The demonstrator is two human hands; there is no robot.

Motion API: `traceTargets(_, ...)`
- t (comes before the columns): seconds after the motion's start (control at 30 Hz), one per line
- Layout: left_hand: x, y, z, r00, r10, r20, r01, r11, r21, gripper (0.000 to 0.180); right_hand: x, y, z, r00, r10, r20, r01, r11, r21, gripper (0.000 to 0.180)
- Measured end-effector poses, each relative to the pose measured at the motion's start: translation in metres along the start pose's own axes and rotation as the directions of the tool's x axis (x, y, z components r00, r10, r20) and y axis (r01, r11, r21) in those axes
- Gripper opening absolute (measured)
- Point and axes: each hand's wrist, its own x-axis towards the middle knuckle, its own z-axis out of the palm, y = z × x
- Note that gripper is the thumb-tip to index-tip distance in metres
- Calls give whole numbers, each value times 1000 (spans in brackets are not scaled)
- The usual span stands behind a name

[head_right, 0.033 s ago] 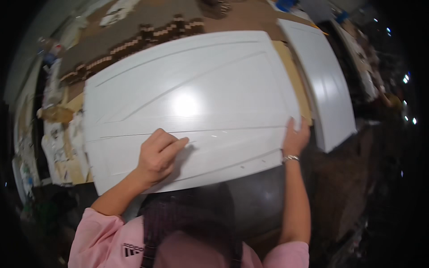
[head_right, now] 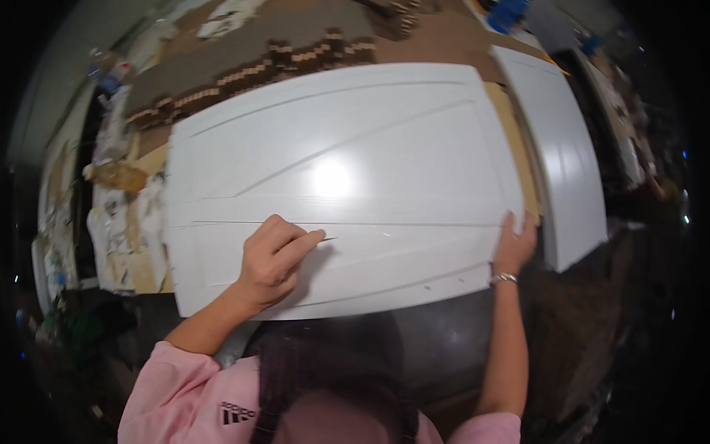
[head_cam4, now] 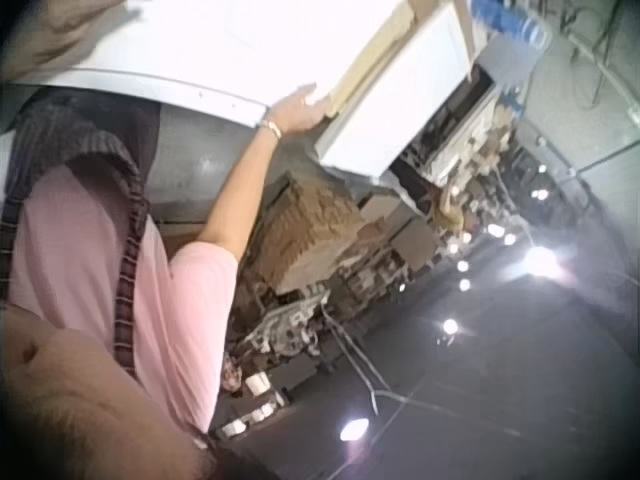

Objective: The person scrapes excess material from the edges and grooves of a white cabinet door panel using a utility knife, wipes the surface with a cloth, and applies a substance from a bottle to clean and finish the panel.

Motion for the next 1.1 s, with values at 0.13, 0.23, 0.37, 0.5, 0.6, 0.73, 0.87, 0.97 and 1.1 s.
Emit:
traceTargets(0.13, -50, -34, -93, 856, -398, -330, 458, 879, 129, 33, 1, -4, -24, 1000, 10, 15, -8, 989, -145, 44)
traceTargets(0.23, -146, -102, -158, 620, -490, -613, 716, 673, 186, 25, 5, -2, -16, 998, 55, 39, -48, 986, -158, 50)
traceTargets(0.37, -263, -159, -215, 491, -469, -735, 862, 386, 329, 25, 9, 1, -1, 993, 81, 83, -73, 993, -92, 51)
traceTargets(0.5, -301, -199, -232, 461, -601, -653, 882, 227, 413, 25, 10, -2, -1, 998, 44, 54, -43, 999, -22, 49)
traceTargets(0.6, -266, -206, -212, 496, -592, -635, 868, 323, 376, 31, 10, -2, -9, 995, 64, 83, -59, 997, -59, 47)
traceTargets(0.73, -189, -198, -181, 484, -640, -597, 844, 160, 513, 45, 9, -1, -13, 998, 27, 55, -21, 993, -114, 45)
traceTargets(0.87, -172, -221, -162, 511, -638, -576, 807, 126, 577, 41, 9, 8, -10, 998, -68, -16, 67, 996, -58, 41)
traceTargets(0.97, -172, -234, -173, 468, -597, -652, 884, 312, 349, 28, 7, 14, -4, 998, -48, -36, 45, 995, -87, 40)
traceTargets(1.1, -117, -139, -197, 673, -644, -365, 605, 762, -230, 31, -5, -20, 2, 999, 40, -11, -41, 984, -173, 41)
